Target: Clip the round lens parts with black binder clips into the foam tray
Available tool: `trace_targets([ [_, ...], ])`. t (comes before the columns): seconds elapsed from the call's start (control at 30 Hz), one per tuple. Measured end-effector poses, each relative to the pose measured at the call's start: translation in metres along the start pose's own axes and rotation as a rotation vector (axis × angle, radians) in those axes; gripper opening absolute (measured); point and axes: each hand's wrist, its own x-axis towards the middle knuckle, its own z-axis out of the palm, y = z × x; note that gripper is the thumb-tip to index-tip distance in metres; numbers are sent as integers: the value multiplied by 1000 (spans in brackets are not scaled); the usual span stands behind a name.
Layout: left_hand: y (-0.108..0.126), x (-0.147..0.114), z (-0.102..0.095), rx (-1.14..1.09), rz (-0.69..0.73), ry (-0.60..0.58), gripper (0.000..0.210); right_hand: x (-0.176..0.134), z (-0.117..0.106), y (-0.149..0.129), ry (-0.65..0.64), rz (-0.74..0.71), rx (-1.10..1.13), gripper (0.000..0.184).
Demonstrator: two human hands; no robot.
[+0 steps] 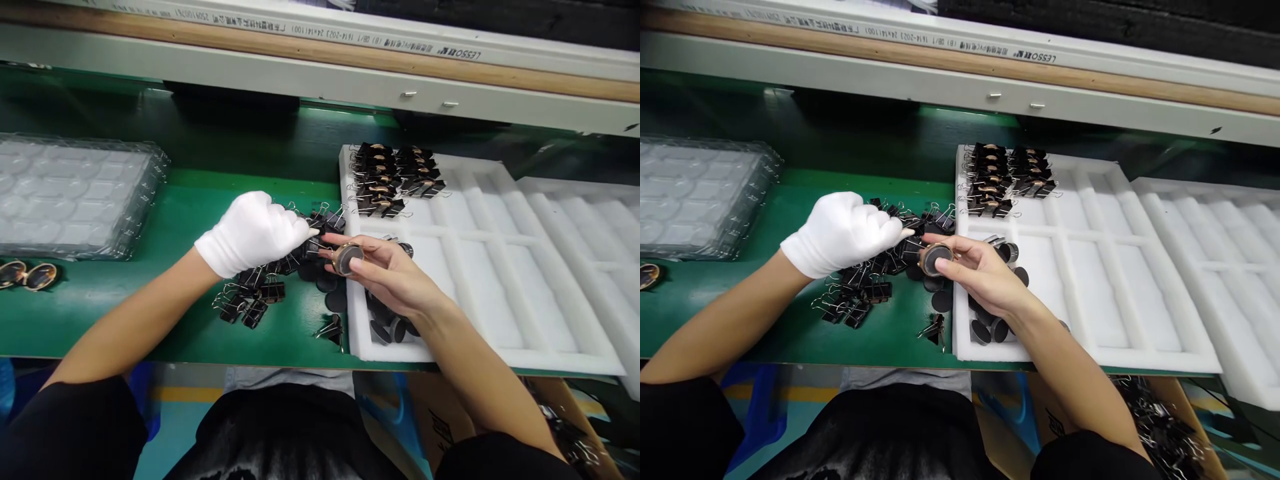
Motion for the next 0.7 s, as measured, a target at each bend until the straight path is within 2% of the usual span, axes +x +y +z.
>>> trace_targets([
  [0.17, 7, -4, 6, 107, 9, 106, 53, 3, 2, 1, 58, 10, -11, 32],
  [0.27, 8, -4, 1, 71, -22, 110, 56, 3, 0, 1, 57, -46, -26, 28],
  [0.4, 10, -2, -7, 11, -46, 68, 55, 3, -3, 2, -6, -101, -36, 22],
  [0.53, 14, -4, -8, -55, -78, 90, 57, 3, -5, 3, -86, -27, -3, 26],
  [0.63, 15, -4, -4, -96, -146, 109, 59, 3, -4, 2, -199, 51, 37, 29],
  [0.7, 14, -4, 0, -121, -223, 127, 60, 2, -2, 3, -228, 70, 33, 30],
])
